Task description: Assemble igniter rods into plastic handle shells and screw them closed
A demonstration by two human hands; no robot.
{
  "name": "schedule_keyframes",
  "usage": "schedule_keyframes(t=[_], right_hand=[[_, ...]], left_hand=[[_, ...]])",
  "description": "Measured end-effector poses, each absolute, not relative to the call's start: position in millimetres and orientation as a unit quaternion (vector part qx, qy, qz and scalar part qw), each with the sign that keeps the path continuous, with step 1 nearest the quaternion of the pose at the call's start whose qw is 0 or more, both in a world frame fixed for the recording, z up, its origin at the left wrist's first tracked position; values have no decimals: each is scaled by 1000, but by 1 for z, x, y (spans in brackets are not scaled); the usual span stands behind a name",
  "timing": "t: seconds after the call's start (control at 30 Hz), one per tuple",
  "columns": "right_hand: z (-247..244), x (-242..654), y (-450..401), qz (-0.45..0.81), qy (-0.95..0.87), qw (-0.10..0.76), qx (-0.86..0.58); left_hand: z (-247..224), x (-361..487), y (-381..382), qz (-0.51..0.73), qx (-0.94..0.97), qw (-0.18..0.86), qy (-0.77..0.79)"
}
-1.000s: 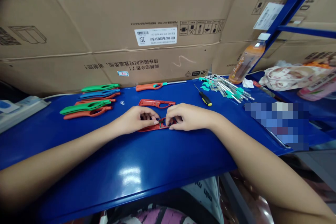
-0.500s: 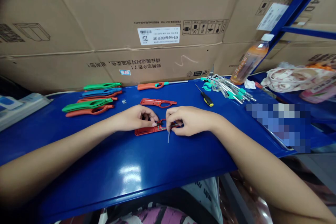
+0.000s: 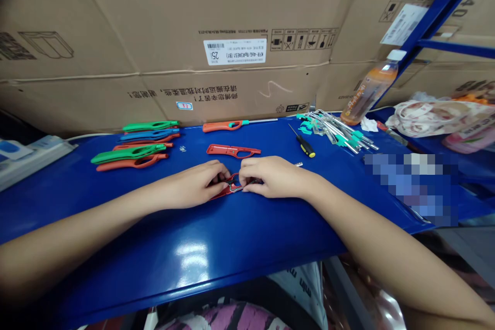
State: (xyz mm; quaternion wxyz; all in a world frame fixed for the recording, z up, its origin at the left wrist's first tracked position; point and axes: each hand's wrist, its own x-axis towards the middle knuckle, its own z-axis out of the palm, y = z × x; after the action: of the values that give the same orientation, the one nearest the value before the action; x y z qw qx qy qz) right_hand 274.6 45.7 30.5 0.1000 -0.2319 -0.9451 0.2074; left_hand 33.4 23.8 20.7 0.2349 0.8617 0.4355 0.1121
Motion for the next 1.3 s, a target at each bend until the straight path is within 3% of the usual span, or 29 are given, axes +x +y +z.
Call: schedule_keyframes(t=[0.3,0.93,1.13,1.3], right_hand=[[39,286,51,276,-927,93,-235],[33,283,52,146,-940,83,-298],[31,290,57,161,-939,87,-292],[29,289,58,161,-939,92,-288]], left_hand=[[21,37,31,144,855,245,433],[2,42,37,219,838,261,426],[0,40,40,228,827,297,419],[1,38,43,240,843,254,410]])
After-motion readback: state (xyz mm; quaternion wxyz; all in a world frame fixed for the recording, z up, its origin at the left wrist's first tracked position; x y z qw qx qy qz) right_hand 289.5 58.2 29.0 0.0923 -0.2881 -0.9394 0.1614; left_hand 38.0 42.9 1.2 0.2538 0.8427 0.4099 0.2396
